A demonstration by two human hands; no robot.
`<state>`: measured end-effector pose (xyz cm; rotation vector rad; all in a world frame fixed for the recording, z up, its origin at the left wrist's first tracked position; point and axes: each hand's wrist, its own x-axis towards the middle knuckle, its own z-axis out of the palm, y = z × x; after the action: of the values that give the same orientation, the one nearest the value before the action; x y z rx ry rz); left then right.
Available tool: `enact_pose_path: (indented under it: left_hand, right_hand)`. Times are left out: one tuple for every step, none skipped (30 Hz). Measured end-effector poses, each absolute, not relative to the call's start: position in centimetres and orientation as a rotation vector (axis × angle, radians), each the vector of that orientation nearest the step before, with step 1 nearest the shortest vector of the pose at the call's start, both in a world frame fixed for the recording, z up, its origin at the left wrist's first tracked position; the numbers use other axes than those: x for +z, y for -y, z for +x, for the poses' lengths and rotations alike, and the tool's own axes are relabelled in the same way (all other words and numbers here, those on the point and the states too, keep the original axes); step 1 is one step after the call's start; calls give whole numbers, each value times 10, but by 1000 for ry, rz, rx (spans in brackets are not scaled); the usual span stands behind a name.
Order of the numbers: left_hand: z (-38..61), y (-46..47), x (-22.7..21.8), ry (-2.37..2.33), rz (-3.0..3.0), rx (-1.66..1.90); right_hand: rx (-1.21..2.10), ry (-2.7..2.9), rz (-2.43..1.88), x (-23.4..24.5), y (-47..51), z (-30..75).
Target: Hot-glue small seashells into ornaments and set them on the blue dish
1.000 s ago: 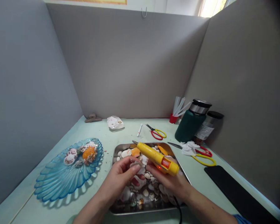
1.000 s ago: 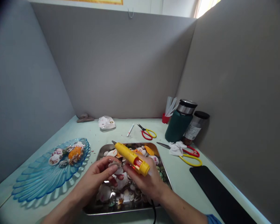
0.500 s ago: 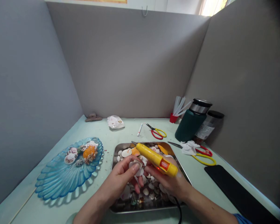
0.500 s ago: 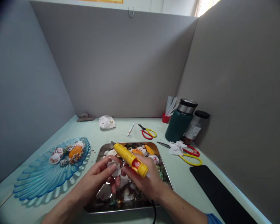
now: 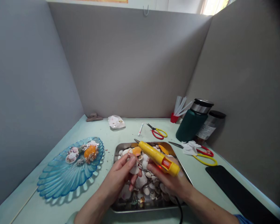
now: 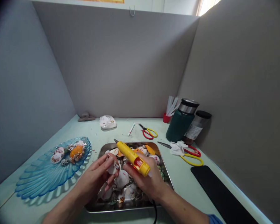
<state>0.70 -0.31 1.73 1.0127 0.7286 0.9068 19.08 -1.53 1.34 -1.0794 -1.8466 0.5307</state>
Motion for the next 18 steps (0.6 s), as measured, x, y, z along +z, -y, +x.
enact_pose_path:
  left_hand:
    - [7,3,18,-729,1000,910]
    - [7,3,18,-728,991,913]
    - [7,3,18,-729,986,916]
    - [8,4,19,-729,983,921]
    - [8,4,19,-729,981,927]
    - [8,5,19,-732,981,932]
    - [8,5,19,-735,987,931]
    - [8,6,19,-735,1001,925]
    - [9,6,18,-734,1022,914]
    - [9,6,17,-731,1051,901]
    - [9,6,17,-727,1085,891]
    - [9,5,16,-722,1118,885]
    - [10,5,15,-715,1146,885]
    - [10,5,14,-707,1168,888]
    - [10,4,14,-699,1180,894]
    - [10,4,13,-689,1185,899]
    - [10,4,13,-677,1186,903]
    - [10,4,12,-666,1187,907]
  right_hand:
    - [534,1846,-1077,13,15,191]
    - [538,1840,-1075,13,15,191]
    - [540,1832,-1073,12,15,191]
    - [543,1827,-1075,12,14,191]
    - [546,1824,-1076,13,14,191]
    - [548,1826,-1076,13,14,190]
    - [553,1834,-1073,14,14,191]
    - [558,1846,-1067,14,15,191]
    - [564,1862,-1059,15,15,191]
    - [566,1874,-1054,16,15,191]
    - [570,1885,-1055,17,16,191]
    - [572,1893,-1058,18,16,191]
    - [573,1897,-1062,19,16,191]
    - [572,1898,-1066,19,16,191]
    - [574,1898,-1068,20,16,191]
    - [578,1899,-1066,20,16,191]
    - [584,1900,-1064,20,16,191]
    - [589,1896,-1065,20,16,190]
